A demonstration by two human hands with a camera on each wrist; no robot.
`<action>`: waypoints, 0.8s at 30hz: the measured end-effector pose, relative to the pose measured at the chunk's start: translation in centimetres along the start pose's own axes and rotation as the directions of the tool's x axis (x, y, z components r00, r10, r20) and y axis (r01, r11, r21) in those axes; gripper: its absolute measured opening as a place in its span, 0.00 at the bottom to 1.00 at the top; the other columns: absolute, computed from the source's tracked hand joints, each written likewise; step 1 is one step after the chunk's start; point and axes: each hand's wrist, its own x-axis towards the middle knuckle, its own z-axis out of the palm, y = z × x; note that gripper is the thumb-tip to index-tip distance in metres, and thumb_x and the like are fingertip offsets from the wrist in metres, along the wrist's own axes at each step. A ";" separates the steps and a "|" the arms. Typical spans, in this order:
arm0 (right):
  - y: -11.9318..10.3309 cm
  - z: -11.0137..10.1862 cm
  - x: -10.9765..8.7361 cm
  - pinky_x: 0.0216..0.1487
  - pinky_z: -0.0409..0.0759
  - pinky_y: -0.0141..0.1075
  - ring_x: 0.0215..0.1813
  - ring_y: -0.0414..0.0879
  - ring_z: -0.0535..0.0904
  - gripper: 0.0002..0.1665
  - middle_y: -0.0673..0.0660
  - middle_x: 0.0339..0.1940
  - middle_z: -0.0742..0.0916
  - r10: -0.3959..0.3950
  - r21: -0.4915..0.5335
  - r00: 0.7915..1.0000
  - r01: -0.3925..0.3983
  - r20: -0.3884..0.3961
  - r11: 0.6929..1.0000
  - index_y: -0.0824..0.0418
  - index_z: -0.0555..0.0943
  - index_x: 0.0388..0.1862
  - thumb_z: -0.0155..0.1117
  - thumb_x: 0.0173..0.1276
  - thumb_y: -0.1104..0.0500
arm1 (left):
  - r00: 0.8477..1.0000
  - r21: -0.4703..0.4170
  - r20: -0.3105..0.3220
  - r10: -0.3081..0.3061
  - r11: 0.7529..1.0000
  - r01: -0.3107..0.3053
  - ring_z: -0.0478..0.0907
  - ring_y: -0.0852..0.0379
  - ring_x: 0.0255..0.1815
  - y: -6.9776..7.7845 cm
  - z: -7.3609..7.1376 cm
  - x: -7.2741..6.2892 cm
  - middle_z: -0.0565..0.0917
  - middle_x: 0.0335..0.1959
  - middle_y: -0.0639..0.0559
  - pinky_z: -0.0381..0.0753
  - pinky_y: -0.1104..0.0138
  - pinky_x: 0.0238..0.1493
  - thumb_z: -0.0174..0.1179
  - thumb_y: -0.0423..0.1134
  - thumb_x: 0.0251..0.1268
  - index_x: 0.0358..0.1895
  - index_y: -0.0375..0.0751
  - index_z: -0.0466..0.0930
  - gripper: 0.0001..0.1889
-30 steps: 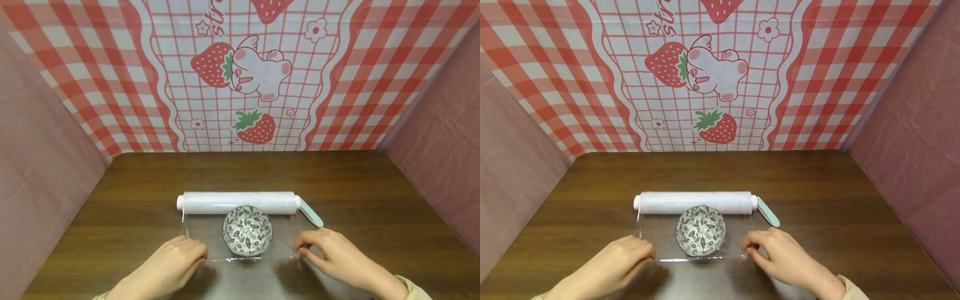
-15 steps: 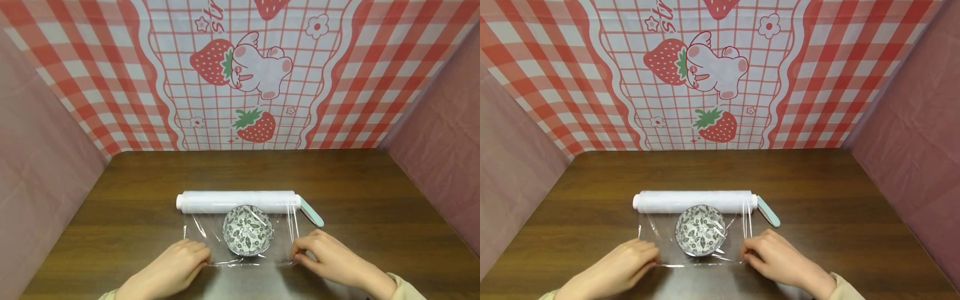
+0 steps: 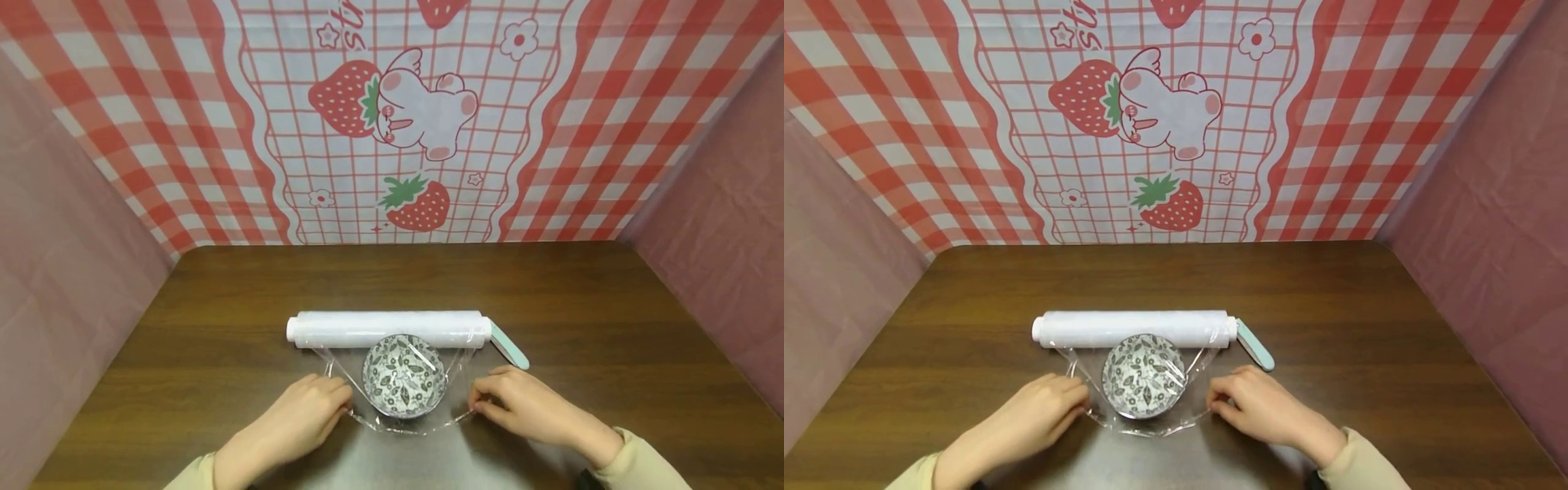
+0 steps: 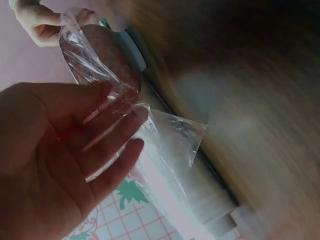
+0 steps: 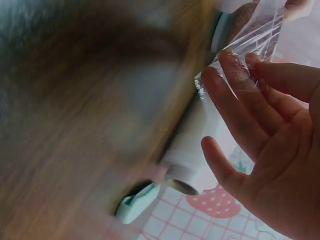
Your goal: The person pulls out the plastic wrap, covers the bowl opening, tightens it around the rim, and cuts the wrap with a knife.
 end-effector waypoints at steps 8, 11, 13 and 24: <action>1.5 0.3 1.3 0.33 0.71 0.27 0.29 0.28 0.70 0.09 0.35 0.23 0.78 0.071 0.075 0.997 -0.074 0.038 0.994 0.46 0.76 0.25 0.62 0.59 0.61 | 0.985 -0.020 -0.036 -0.167 0.986 0.167 0.73 0.60 0.23 -0.3 1.0 1.1 0.74 0.20 0.59 0.72 0.67 0.28 0.63 0.36 0.48 0.21 0.48 0.72 0.09; 1.7 0.6 1.6 0.33 0.72 0.27 0.29 0.28 0.71 0.09 0.36 0.24 0.79 0.143 0.140 0.987 -0.152 0.071 0.978 0.46 0.75 0.25 0.60 0.61 0.61 | 0.973 -0.060 -0.033 -0.229 0.972 0.226 0.74 0.61 0.23 -0.2 1.1 1.4 0.74 0.21 0.59 0.73 0.67 0.26 0.64 0.35 0.48 0.22 0.48 0.73 0.08; 1.8 0.8 1.8 0.33 0.72 0.27 0.29 0.28 0.72 0.09 0.37 0.24 0.80 0.193 0.198 0.977 -0.207 0.089 0.958 0.46 0.75 0.26 0.58 0.63 0.61 | 0.961 -0.089 -0.027 -0.274 0.959 0.270 0.74 0.61 0.22 0.0 1.1 1.5 0.75 0.21 0.59 0.74 0.68 0.24 0.64 0.34 0.48 0.23 0.47 0.74 0.07; 1.3 2.0 2.5 0.32 0.75 0.28 0.27 0.35 0.76 0.06 0.49 0.23 0.82 0.426 0.472 0.899 -0.423 0.108 0.773 0.59 0.78 0.28 0.57 0.64 0.61 | 0.829 -0.442 0.128 -0.544 0.717 0.538 0.71 0.69 0.18 0.5 1.1 2.0 0.80 0.21 0.58 0.72 0.73 0.22 0.60 0.33 0.54 0.26 0.46 0.77 0.04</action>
